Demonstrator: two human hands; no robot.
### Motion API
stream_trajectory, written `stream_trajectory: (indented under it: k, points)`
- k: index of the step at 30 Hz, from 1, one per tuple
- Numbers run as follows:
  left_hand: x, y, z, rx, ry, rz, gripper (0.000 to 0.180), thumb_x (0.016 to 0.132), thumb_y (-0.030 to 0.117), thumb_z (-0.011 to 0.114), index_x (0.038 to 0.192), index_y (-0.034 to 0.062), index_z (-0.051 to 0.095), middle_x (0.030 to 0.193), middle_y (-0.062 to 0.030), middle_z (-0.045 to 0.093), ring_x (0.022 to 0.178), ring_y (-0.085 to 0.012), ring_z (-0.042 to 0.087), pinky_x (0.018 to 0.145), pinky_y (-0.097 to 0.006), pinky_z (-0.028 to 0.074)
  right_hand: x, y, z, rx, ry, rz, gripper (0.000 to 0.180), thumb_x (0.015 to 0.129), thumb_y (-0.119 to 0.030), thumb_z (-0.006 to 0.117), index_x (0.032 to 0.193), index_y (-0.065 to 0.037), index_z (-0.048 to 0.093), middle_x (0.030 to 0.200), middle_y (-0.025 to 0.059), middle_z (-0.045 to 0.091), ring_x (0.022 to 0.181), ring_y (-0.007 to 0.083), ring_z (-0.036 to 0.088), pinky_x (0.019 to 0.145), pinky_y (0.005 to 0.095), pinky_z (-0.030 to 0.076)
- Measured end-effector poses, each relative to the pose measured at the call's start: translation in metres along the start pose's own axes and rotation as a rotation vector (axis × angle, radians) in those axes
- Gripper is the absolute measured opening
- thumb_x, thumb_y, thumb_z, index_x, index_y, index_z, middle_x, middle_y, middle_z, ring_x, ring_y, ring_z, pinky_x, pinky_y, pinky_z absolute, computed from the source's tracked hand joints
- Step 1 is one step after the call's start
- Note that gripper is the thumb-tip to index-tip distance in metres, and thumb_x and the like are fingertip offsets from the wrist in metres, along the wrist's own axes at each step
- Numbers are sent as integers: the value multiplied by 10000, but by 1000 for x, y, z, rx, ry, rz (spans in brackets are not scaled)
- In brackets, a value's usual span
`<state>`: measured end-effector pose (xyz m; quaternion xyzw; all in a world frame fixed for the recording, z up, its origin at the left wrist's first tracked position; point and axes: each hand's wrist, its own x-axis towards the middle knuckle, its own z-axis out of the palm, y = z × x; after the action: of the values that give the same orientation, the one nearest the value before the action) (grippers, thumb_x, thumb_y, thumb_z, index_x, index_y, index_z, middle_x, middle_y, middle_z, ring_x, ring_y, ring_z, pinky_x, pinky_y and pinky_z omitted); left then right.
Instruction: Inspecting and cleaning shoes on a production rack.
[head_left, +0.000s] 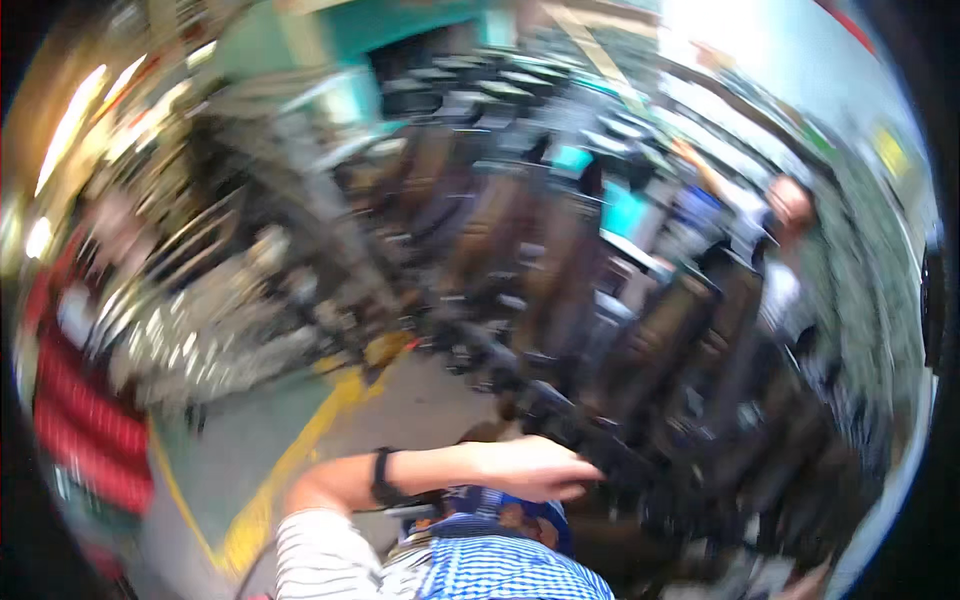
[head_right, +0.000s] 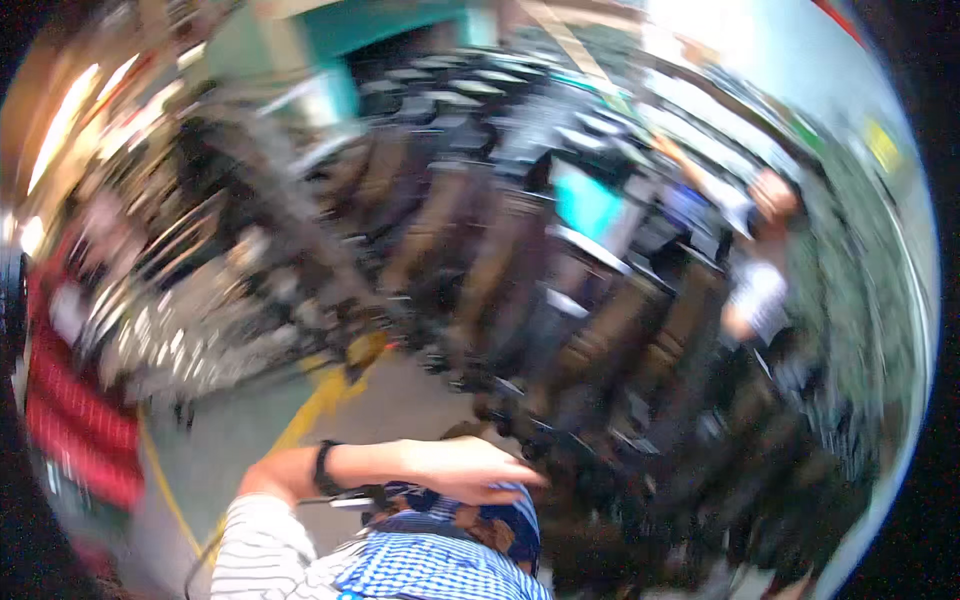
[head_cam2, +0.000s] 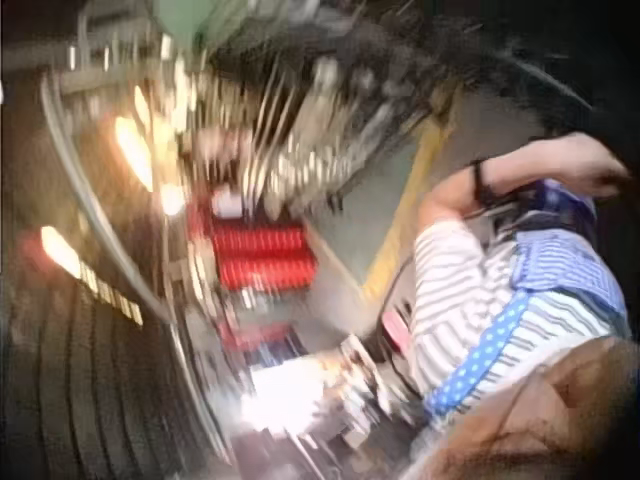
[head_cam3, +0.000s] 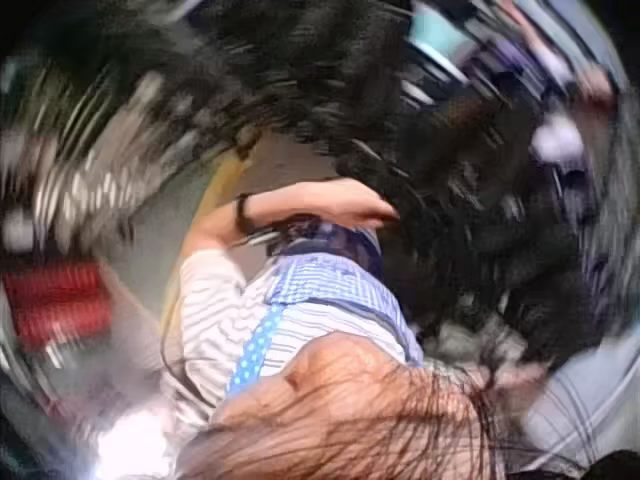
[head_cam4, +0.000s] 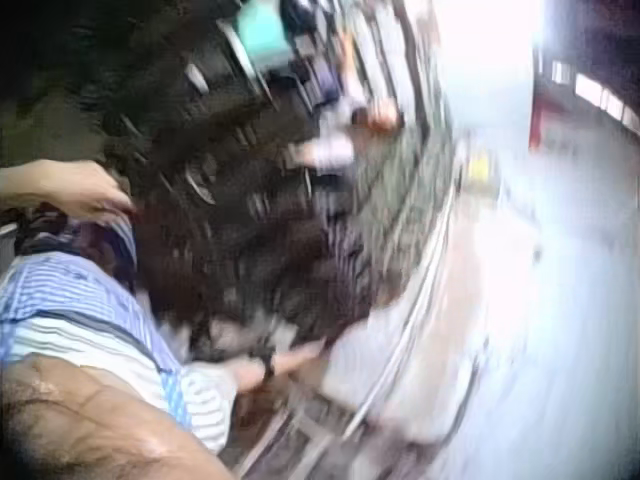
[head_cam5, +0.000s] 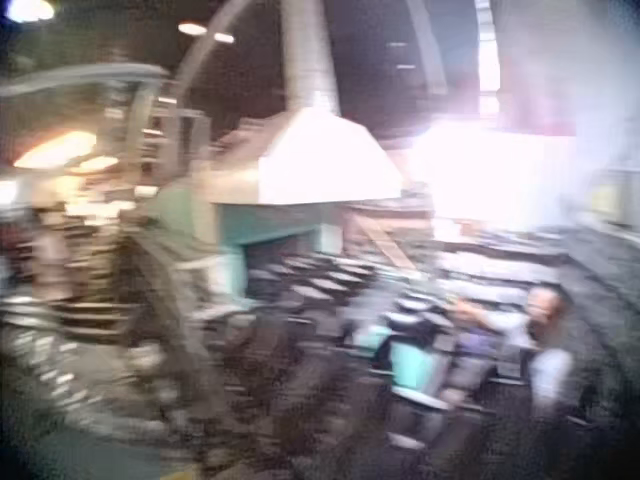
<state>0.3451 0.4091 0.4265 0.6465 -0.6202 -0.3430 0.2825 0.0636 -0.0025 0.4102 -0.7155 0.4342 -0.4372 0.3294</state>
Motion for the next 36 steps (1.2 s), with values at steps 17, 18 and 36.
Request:
stream_trajectory:
  k: [17, 18, 36]
  points:
    - [211, 196, -30, 128, -227, 553, 255, 836, -23, 516, 1080, -30, 591, 971, -143, 660, 892, -210, 649, 791, -295, 499, -38, 69, -197, -18, 295, 825, 860, 727, -816, 299, 1125, -99, 556, 856, 116, 640, 596, 235, 605, 542, 383, 489]
    - [234, 204, -16, 140, -246, 652, 244, 855, 0, 518, 1087, -27, 587, 992, -145, 655, 918, -218, 641, 807, -299, 491, -42, 68, -206, -208, 341, 788, 845, 753, -788, 299, 1109, -72, 573, 858, 138, 646, 657, 261, 628, 576, 376, 496]
    - [440, 246, 209, 673, -28, 920, 488, 903, 407, 414, 1294, 118, 454, 1364, -132, 406, 1236, -326, 408, 915, -407, 449, 60, 55, -227, -1151, -24, -422, 130, 797, -78, 499, 903, -57, 572, 807, 129, 619, 741, 320, 631, 622, 403, 524]
